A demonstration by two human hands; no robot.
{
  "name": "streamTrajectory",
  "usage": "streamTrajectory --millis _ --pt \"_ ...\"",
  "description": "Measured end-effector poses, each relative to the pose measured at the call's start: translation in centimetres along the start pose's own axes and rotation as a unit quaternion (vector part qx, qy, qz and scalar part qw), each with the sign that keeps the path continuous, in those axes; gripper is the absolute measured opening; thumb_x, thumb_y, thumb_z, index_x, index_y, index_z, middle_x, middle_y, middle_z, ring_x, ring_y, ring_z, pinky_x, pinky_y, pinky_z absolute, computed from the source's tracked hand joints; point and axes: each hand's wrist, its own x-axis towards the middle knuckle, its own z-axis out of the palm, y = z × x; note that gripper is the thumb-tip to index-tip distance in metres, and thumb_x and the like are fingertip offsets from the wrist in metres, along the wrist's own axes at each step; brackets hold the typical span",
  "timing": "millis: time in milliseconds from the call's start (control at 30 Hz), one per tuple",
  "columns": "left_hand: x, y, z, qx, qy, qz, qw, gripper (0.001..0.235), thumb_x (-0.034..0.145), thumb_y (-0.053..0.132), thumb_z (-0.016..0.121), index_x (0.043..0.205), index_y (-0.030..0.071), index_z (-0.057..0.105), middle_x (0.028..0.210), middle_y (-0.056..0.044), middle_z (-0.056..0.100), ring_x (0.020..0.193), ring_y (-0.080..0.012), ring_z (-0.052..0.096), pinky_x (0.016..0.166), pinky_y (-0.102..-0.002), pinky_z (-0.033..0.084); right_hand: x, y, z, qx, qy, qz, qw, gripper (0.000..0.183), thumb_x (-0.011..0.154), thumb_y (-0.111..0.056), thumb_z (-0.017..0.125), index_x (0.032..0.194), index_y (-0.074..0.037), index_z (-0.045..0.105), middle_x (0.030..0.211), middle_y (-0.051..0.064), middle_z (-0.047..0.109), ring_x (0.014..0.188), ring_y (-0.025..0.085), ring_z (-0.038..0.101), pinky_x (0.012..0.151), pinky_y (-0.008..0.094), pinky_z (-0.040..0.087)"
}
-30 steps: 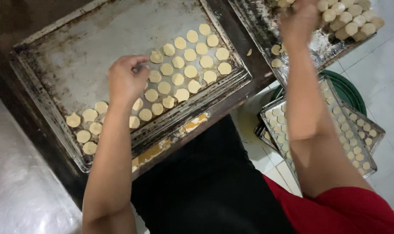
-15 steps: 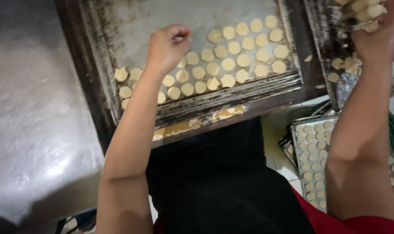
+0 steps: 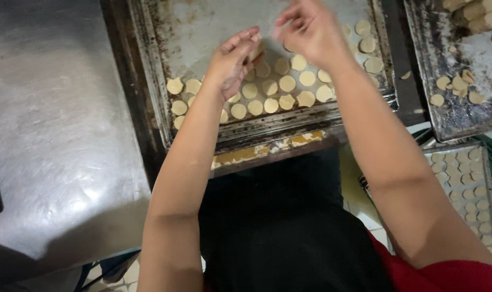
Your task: The person arranges small, round dough pieces onto a metal baking tray in neat rows. They pick up the dough pieces from a nearby tray and place them one by one onto the target tray, filling the available space.
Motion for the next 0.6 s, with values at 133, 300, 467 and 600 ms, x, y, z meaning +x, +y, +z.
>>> streamTrajectory --millis 133,300,467,600 --pt "0.5 -1.2 -1.8 -0.012 -0.030 0.055 0.998 0.038 0.099 0.006 0.073 0.135 -0.001 0.068 0.108 -0.008 0.065 0.087 -0.0149 0.060 0.074 -0.025 0.052 0.7 3.3 1.8 0.009 0.036 0.140 0.989 0.039 0.100 -0.007 0.078 0.136 -0.004 0.062 0.098 0.001 0.074 0.085 0.009 0.066 0.075 0.024 0.054" --pt "-0.7 -0.3 -1.8 0.029 0.029 0.058 0.997 0.040 0.087 0.003 0.075 0.126 0.003 0.065 0.105 -0.003 0.073 0.087 -0.0113 0.070 0.072 -0.025 0.059 0.6 1.4 3.5 0.167 -0.045 0.174 0.969 0.046 0.094 -0.004 0.079 0.137 -0.003 0.062 0.099 0.003 0.075 0.089 0.009 0.069 0.078 0.025 0.053" --pt "-1.4 0.2 -1.8 0.023 0.036 0.040 0.998 0.035 0.091 0.006 0.078 0.124 0.000 0.069 0.099 -0.006 0.073 0.087 -0.0139 0.069 0.074 -0.027 0.059 -0.1 0.5 4.0 0.099 -0.032 0.142 0.984 0.044 0.096 -0.004 0.077 0.137 -0.004 0.060 0.099 0.003 0.076 0.091 0.009 0.070 0.079 0.024 0.054" --pt "-1.9 0.7 -3.0 0.029 0.034 0.030 0.999 0.034 0.091 0.009 0.074 0.124 0.002 0.068 0.105 -0.004 0.074 0.091 -0.0137 0.071 0.081 -0.028 0.060 0.4 1.3 3.3 -0.053 -0.044 0.140 0.988 0.045 0.090 -0.001 0.075 0.133 -0.003 0.062 0.095 0.005 0.074 0.086 0.010 0.070 0.077 0.026 0.056"
